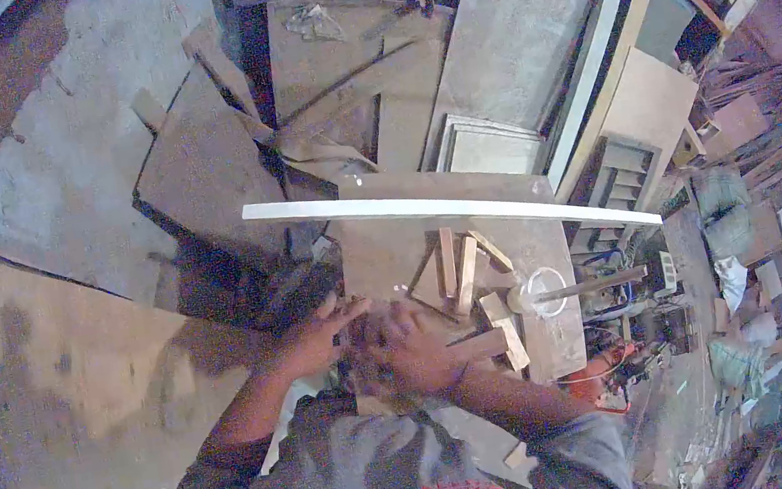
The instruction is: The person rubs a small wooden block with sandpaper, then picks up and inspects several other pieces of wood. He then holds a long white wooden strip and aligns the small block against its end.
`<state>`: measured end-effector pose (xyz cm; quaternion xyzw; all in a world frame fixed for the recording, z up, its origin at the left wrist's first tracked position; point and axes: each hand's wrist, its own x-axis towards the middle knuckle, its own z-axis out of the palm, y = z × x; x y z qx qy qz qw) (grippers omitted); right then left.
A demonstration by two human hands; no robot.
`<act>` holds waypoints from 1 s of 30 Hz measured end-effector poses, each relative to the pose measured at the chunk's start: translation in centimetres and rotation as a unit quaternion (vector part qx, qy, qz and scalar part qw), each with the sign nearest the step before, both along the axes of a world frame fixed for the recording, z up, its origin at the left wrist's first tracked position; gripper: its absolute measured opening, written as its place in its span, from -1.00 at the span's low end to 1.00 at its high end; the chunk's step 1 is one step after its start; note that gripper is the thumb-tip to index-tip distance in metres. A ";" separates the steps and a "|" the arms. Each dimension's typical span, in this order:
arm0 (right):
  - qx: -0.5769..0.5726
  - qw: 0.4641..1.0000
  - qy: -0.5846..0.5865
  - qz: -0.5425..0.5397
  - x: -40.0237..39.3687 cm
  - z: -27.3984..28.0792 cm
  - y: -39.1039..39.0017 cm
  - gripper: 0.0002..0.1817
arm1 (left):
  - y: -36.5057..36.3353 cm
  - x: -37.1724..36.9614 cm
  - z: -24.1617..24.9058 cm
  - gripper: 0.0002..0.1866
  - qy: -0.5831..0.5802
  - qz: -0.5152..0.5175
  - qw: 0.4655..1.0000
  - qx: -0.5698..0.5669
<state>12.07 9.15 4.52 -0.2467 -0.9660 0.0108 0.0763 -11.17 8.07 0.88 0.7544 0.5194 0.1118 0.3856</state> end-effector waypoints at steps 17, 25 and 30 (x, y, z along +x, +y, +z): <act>-0.074 0.994 0.033 -0.067 0.0 0.0 1.0 -0.42 | 0.0 0.0 -0.1 -0.04 0.000 0.022 0.999 -0.037; -0.064 0.994 0.037 -0.086 0.1 -0.1 1.5 -0.45 | -0.3 -0.1 -0.2 -0.02 -0.008 0.017 1.000 0.002; -0.092 0.987 0.022 -0.131 -0.3 2.7 3.1 -0.43 | -0.3 0.2 0.5 -0.03 -0.008 0.028 1.000 -0.010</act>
